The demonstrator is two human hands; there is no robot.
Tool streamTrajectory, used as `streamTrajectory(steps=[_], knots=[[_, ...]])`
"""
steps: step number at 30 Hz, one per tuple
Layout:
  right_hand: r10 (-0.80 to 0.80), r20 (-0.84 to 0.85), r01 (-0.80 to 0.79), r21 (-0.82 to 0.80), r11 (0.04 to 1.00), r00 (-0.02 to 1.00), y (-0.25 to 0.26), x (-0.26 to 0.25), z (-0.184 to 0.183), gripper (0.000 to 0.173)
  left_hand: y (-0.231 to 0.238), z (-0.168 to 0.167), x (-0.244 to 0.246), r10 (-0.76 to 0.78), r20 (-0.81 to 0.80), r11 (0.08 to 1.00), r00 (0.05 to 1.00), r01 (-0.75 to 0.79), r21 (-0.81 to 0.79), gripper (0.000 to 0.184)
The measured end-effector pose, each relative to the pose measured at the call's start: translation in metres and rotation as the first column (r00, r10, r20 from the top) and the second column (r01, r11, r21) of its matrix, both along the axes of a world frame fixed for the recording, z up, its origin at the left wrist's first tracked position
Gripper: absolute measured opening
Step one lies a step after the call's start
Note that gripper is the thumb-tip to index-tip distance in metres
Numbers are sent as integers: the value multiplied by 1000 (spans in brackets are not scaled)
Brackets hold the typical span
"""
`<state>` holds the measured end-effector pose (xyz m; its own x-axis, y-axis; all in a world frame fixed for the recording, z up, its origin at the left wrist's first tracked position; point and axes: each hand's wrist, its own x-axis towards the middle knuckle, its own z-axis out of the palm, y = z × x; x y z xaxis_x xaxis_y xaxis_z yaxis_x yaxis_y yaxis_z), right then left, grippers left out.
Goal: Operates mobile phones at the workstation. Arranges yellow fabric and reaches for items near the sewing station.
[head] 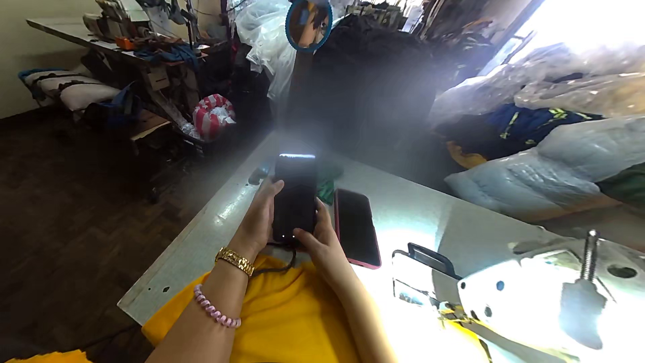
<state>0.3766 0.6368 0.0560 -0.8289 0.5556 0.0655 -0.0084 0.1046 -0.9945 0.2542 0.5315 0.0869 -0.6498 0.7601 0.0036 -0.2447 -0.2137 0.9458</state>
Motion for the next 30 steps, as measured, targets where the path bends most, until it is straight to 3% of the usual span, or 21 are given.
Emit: streamTrajectory(steps=[3,7,30], knots=[[10,-51,-16,-126,992,999,4,1,3,67,1,2,-1,-36,39,999,999,34,41,58],[26,-73,-41,-220,975,997,9,2,4,71,1,1,-3,-53,50,997,997,50,59,57],[23,-54,-35,-220,975,998,9,1,4,77,0,5,-3,-57,15,996,998,56,64,55]])
